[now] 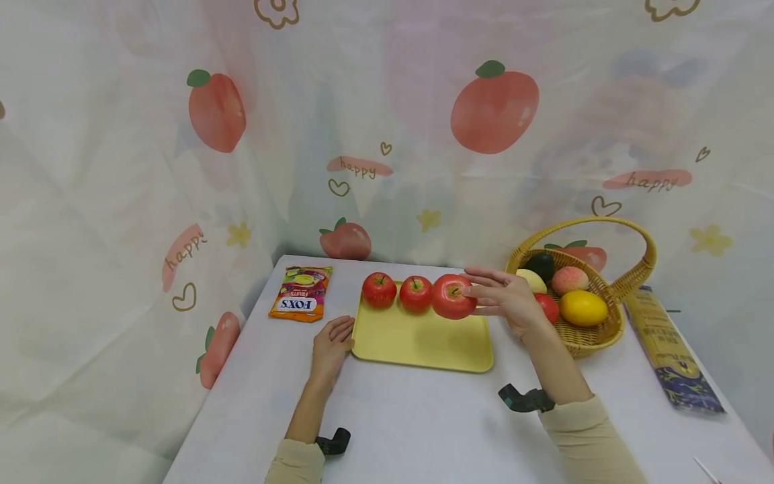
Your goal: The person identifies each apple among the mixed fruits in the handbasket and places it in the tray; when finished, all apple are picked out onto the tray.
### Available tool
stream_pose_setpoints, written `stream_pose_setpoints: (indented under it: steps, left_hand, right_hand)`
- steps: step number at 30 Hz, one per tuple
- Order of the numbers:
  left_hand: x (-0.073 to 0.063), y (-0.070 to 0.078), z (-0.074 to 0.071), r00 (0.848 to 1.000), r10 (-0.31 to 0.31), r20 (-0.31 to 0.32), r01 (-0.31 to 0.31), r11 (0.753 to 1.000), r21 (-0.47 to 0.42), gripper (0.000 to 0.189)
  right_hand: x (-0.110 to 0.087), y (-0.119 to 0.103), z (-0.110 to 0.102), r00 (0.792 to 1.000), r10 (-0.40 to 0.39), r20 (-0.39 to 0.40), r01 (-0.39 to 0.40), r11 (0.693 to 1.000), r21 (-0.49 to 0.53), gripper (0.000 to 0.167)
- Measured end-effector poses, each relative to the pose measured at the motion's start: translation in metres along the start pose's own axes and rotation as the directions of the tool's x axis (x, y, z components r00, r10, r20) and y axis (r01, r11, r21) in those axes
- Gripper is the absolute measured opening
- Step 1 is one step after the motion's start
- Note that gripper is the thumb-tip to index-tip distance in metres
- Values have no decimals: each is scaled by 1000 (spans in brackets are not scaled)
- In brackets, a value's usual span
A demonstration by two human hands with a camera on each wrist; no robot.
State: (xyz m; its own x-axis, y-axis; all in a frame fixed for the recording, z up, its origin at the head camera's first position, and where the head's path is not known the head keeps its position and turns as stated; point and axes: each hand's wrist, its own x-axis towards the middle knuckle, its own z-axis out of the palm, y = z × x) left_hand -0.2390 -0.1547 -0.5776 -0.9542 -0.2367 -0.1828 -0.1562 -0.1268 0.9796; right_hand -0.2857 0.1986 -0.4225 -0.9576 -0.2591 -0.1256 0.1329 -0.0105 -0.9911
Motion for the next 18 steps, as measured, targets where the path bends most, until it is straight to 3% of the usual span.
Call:
stream_pose_setpoints:
  steps: [18]
  left_hand:
    - [0,1,0,1000,-1,2,1,1000,4,49]
  right_hand:
    - [19,35,49,999,49,17,-50,995,90,60]
